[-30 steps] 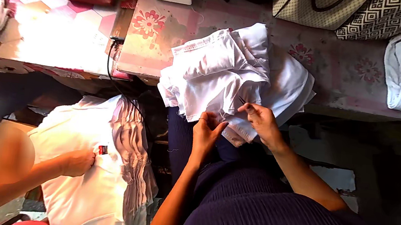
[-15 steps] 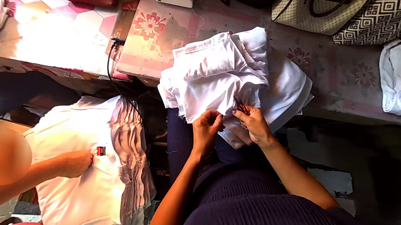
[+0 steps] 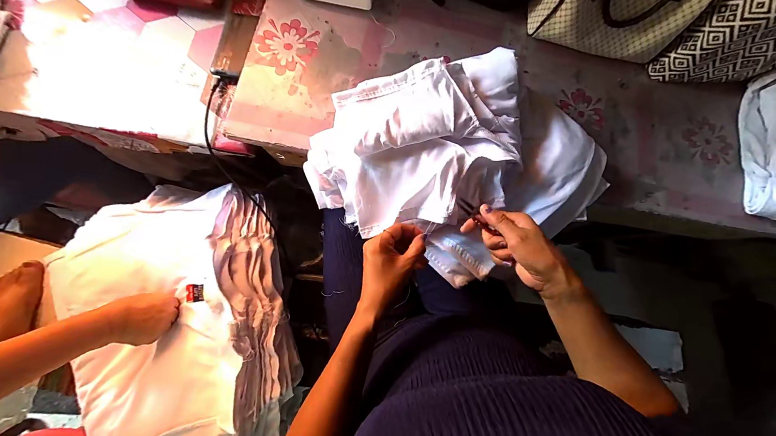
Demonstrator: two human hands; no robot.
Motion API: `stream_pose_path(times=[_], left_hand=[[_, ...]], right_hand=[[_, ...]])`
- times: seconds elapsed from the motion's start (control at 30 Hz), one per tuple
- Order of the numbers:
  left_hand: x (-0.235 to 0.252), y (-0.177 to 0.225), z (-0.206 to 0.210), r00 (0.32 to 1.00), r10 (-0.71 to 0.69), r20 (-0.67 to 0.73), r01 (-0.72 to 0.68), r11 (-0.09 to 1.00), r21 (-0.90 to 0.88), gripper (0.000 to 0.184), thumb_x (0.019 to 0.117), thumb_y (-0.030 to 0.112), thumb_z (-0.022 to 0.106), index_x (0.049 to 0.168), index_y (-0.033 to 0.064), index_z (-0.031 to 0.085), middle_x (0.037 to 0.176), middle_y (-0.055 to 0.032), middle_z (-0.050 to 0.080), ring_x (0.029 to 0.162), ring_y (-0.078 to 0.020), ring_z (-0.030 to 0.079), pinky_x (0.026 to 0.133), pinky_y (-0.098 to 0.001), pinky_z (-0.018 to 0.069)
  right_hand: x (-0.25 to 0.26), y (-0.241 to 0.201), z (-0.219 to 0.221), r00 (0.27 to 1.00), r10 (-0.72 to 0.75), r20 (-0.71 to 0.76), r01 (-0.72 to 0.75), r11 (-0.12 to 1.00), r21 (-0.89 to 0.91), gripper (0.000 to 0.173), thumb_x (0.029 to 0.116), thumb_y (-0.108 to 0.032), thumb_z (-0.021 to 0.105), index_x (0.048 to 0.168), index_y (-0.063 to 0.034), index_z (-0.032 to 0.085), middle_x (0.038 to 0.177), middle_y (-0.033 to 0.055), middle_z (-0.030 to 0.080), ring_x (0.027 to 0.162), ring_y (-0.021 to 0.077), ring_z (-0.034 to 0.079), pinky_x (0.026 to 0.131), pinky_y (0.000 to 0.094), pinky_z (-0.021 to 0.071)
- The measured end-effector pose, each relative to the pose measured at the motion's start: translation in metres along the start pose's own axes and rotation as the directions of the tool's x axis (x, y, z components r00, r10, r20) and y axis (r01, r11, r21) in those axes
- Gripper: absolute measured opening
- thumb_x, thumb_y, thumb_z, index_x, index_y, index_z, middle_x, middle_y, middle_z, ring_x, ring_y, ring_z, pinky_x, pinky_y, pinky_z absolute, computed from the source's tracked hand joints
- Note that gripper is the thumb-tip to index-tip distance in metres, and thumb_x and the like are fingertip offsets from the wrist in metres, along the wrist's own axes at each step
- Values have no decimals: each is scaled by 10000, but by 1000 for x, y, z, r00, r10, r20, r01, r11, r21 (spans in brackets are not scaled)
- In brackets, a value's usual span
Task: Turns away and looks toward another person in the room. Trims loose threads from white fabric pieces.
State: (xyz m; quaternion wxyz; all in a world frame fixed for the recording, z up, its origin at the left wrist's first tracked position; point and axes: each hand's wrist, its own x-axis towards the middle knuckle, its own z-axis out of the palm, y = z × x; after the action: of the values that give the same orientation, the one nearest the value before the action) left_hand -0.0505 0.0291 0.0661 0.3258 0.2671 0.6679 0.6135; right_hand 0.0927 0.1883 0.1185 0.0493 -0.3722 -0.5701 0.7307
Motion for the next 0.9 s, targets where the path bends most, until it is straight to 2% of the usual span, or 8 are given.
stream_pose_path(times=[0.17, 0.4, 0.5, 0.57, 0.6, 0.67, 0.77, 0.9], left_hand=[[-4, -5, 4, 997, 81, -11, -81, 997, -5, 62, 937, 8, 637, 930, -31, 684, 706, 4, 701, 577, -41, 674, 580, -216, 601], [-3, -11, 9, 993, 119, -17, -119, 993, -20, 62, 932, 0, 640, 933, -39, 689, 720, -6, 713, 587, -47, 682, 581, -220, 606], [-3, -12, 7, 994, 108, -15, -108, 994, -11, 67, 937, 13, 642, 933, -35, 690, 719, -4, 711, 587, -47, 682, 582, -223, 606], [-5, -13, 2, 997, 76, -8, -76, 997, 6, 85, 946, 25, 637, 949, -41, 691, 725, -7, 709, 589, -48, 681, 590, -224, 607], [-7, -13, -1, 999, 54, -6, -54, 999, 8, 87, 949, 25, 633, 953, -43, 688, 726, -10, 708, 590, -51, 682, 592, -226, 609], [-8, -13, -5, 1000, -24, 1, 24, 999, 23, 88, 962, 25, 626, 958, -43, 682, 725, -15, 709, 590, -61, 686, 600, -232, 612], [-5, -15, 0, 996, -21, -83, 37, 981, 192, 122, 970, 57, 631, 983, -54, 678, 731, -51, 704, 591, -88, 691, 608, -259, 616], [18, -34, 17, 924, 336, -183, -170, 790, 589, 278, 924, 130, 719, 1092, -86, 672, 807, -160, 685, 671, -263, 673, 659, -432, 574]], right_hand=[[7, 5, 14, 979, 175, 104, -177, 984, 15, 401, 1125, -279, 392, 987, -47, 688, 541, -124, 328, 418, -24, 266, 411, 147, 243], [16, 11, 23, 986, 162, 42, -166, 980, 111, 374, 1119, -248, 420, 962, -32, 683, 530, -117, 318, 411, -21, 261, 406, 149, 240], [13, 14, 23, 996, 80, -27, -77, 991, 106, 369, 1118, -241, 419, 975, -32, 688, 535, -115, 328, 419, -17, 272, 413, 153, 255], [9, 17, 25, 986, -139, -94, 131, 987, -91, 329, 1102, -203, 440, 994, -44, 707, 584, -103, 404, 476, -20, 340, 469, 154, 305], [8, 21, 25, 946, -309, -100, 270, 919, -285, 267, 1073, -176, 499, 1022, -51, 729, 652, -81, 502, 545, -13, 425, 537, 165, 373], [14, 30, 24, 762, -647, -2, 477, 564, -673, 226, 959, -222, 714, 1077, -32, 747, 825, 31, 720, 688, 97, 646, 653, 287, 544], [35, 41, 24, 539, -822, 185, 447, 93, -890, 256, 889, -174, 762, 1085, -11, 739, 848, 121, 743, 643, 263, 701, 549, 423, 548], [47, 40, 22, 478, -848, 230, 457, 16, -889, 165, 863, -103, 708, 991, -6, 748, 766, 113, 718, 587, 248, 670, 506, 394, 517]])
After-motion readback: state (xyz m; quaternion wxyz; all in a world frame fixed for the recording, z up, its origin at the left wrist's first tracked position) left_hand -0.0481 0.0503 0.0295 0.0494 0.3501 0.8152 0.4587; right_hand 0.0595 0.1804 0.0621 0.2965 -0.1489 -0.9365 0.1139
